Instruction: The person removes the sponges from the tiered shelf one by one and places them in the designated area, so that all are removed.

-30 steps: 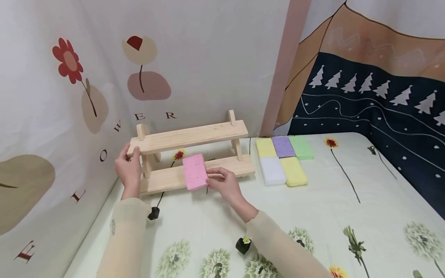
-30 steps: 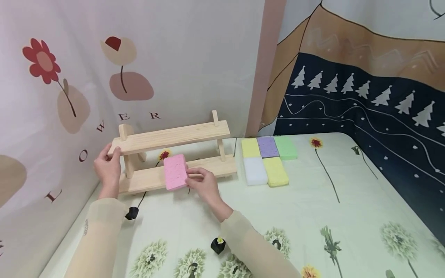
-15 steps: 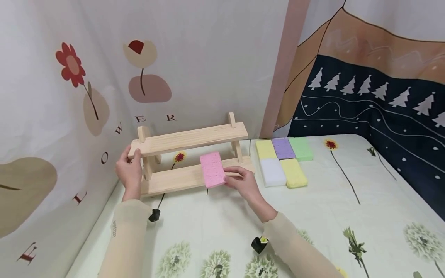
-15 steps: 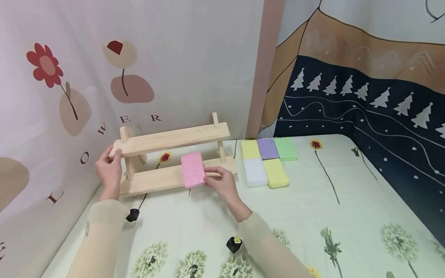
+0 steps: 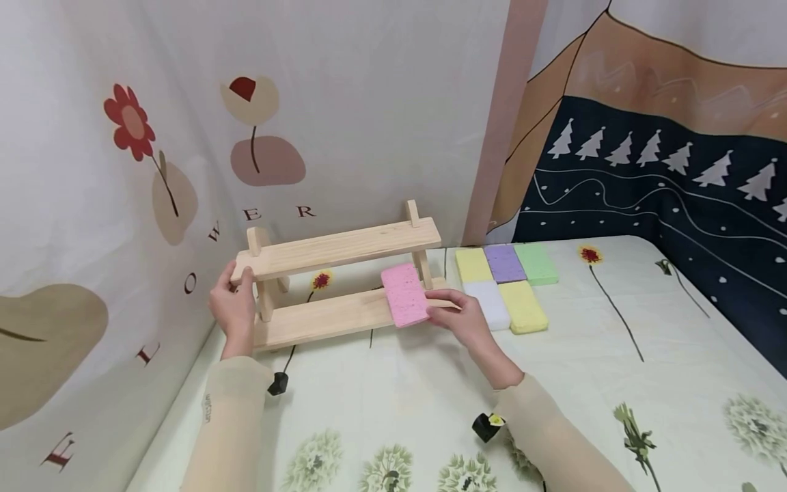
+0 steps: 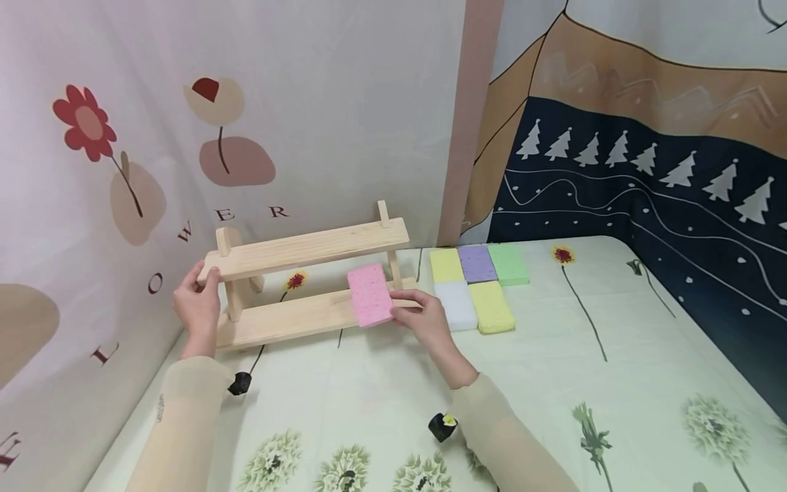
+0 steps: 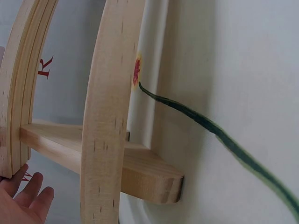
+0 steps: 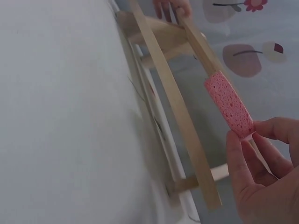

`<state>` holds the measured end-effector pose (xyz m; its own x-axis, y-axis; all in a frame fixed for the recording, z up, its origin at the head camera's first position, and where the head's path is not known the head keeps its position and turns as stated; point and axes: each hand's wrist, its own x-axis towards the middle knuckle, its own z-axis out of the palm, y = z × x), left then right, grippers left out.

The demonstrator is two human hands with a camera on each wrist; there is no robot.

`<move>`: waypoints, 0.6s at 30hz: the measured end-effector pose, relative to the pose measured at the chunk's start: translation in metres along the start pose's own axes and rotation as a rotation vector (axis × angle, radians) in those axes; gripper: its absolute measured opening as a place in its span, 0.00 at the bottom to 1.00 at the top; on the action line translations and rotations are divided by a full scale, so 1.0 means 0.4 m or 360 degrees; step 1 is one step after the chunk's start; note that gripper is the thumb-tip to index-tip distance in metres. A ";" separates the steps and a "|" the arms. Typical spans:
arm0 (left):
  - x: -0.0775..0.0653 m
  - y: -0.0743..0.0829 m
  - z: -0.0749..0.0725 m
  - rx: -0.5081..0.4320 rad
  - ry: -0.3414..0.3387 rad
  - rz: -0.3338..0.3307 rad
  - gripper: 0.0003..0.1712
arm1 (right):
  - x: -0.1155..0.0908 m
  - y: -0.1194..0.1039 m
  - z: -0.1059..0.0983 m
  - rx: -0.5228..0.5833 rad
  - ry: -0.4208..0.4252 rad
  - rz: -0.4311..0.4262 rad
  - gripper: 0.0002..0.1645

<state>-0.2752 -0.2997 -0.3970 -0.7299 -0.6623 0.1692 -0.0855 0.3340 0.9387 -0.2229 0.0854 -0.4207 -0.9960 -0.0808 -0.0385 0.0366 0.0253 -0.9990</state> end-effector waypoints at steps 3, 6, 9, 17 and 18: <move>-0.002 -0.002 0.001 -0.0012 0.0008 -0.0009 0.30 | 0.000 -0.002 -0.040 -0.0028 0.0030 0.0012 0.22; -0.002 -0.002 0.003 -0.0010 0.0019 0.0009 0.30 | -0.004 -0.003 -0.084 -0.0076 0.0061 0.0021 0.23; -0.001 -0.002 0.004 -0.0009 0.0013 0.0022 0.30 | -0.007 -0.003 -0.133 -0.0125 0.0103 0.0039 0.24; 0.000 0.000 0.003 -0.0023 -0.0014 -0.0019 0.31 | -0.022 -0.012 -0.250 -0.0147 0.0238 0.0116 0.26; 0.000 0.000 0.002 -0.0021 -0.0015 -0.0018 0.31 | -0.026 -0.013 -0.264 -0.0156 0.0254 0.0121 0.27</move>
<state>-0.2758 -0.2990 -0.3972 -0.7351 -0.6598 0.1558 -0.0850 0.3177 0.9444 -0.2213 0.1913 -0.4127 -0.9912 0.0839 -0.1021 0.1120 0.1229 -0.9861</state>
